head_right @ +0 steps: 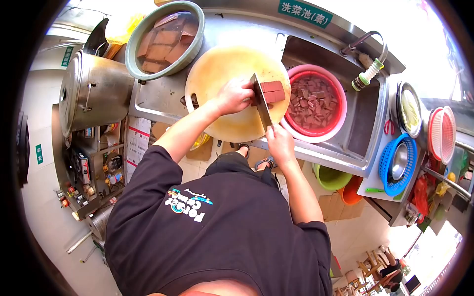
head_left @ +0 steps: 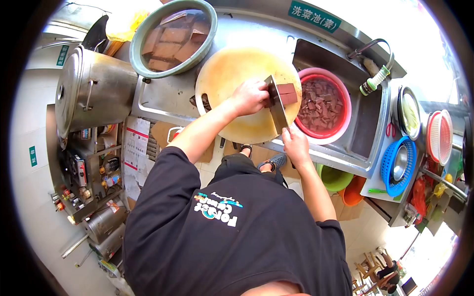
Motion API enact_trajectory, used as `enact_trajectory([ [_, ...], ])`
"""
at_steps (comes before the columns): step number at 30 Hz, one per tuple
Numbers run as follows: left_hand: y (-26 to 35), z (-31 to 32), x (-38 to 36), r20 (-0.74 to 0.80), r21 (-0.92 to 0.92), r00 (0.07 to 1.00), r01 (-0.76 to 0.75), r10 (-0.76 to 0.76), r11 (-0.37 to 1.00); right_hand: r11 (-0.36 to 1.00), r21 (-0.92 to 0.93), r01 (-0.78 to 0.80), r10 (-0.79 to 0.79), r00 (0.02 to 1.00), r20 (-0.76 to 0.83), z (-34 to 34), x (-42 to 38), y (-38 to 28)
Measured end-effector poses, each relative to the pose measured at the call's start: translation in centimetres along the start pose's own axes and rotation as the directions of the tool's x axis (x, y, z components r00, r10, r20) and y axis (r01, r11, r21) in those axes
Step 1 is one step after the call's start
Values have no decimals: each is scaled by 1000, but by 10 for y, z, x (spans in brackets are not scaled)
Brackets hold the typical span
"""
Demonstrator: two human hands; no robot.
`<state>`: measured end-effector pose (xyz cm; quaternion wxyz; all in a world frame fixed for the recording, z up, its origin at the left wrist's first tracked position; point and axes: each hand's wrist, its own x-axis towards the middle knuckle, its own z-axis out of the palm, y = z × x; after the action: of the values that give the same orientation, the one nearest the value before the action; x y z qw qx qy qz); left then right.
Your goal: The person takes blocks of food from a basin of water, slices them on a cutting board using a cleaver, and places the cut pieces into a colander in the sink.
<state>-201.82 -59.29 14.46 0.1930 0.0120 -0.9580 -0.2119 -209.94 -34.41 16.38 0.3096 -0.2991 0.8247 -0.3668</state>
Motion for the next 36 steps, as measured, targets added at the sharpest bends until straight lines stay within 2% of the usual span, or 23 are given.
enact_trajectory([
  [3, 4, 1, -3, -62, -24, 997, 41, -42, 999, 1000, -16, 8, -7, 1000, 20, 0, -3, -5],
  [5, 3, 2, -6, -59, -27, 997, 47, -49, 999, 995, 91, 39, -35, 999, -38, 1, -5, -10],
  [6, 3, 3, -6, -59, -28, 997, 46, -47, 999, 1000, 22, -1, 1, 1000, 9, -4, -4, -17],
  [10, 6, 5, -11, -56, 5, 997, 53, -52, 999, 999, 31, 10, -9, 1000, -25, 1, -9, -9],
  [12, 6, 9, -9, -141, -27, 988, 53, -56, 998, 1000, 24, 1, -1, 1000, -1, 2, -8, -9],
  [15, 7, 8, -11, -88, -9, 993, 73, -73, 997, 1000, 23, 1, -1, 1000, 4, 2, -7, -6],
  [17, 8, 7, -9, -122, -10, 991, 61, -62, 998, 994, -72, 82, -84, 996, -21, 3, -7, -4],
  [18, 9, 6, -11, -150, -13, 987, 59, -60, 998, 999, 21, 49, -48, 998, -35, 4, -10, -4],
  [21, 8, 10, -14, -140, -18, 987, 74, -75, 997, 995, 96, 21, -19, 1000, -19, 6, -10, -5],
  [22, 8, 12, -13, -139, -21, 988, 63, -65, 998, 997, -63, -52, 58, 994, 94, 1, -2, -1],
  [23, 9, 11, -15, -125, -22, 989, 72, -74, 997, 997, -62, -52, 57, 994, 93, 0, -4, -1],
  [26, 9, 13, -14, -132, -34, 987, 90, -94, 995, 996, 91, -15, 12, 999, 34, -5, -11, -3],
  [28, 11, 15, -19, -145, -53, 983, 103, -110, 993, 951, 298, -86, 81, 996, 31, -21, -22, -19],
  [29, 11, 15, -20, -144, -98, 975, 156, -169, 983, 917, 387, -93, 98, 995, 8, -28, -29, -19],
  [30, 13, 15, -21, -139, -144, 963, 209, -229, 967, 914, 401, -55, 79, 996, -44, -33, -34, -13],
  [31, 15, 16, -19, -138, -145, 965, 203, -223, 968, 910, 414, -14, 59, 993, -98, -38, -39, -5],
  [32, 17, 18, -15, -134, -250, 892, 391, -431, 886, 880, 474, -25, 93, 988, -121, -43, -42, 2],
  [33, 19, 20, -14, -104, -349, 778, 554, -619, 755, 880, 474, -27, 98, 987, -126, -44, -48, 13],
  [34, 18, 22, -10, -100, -352, 782, 550, -615, 757, 810, 580, -91, 185, 977, -105, -43, -53, 26],
  [36, 4, 27, 5, 100, -376, 753, 633, -650, 676, 662, 723, -194, 313, 949, -32, -41, -58, 35],
])
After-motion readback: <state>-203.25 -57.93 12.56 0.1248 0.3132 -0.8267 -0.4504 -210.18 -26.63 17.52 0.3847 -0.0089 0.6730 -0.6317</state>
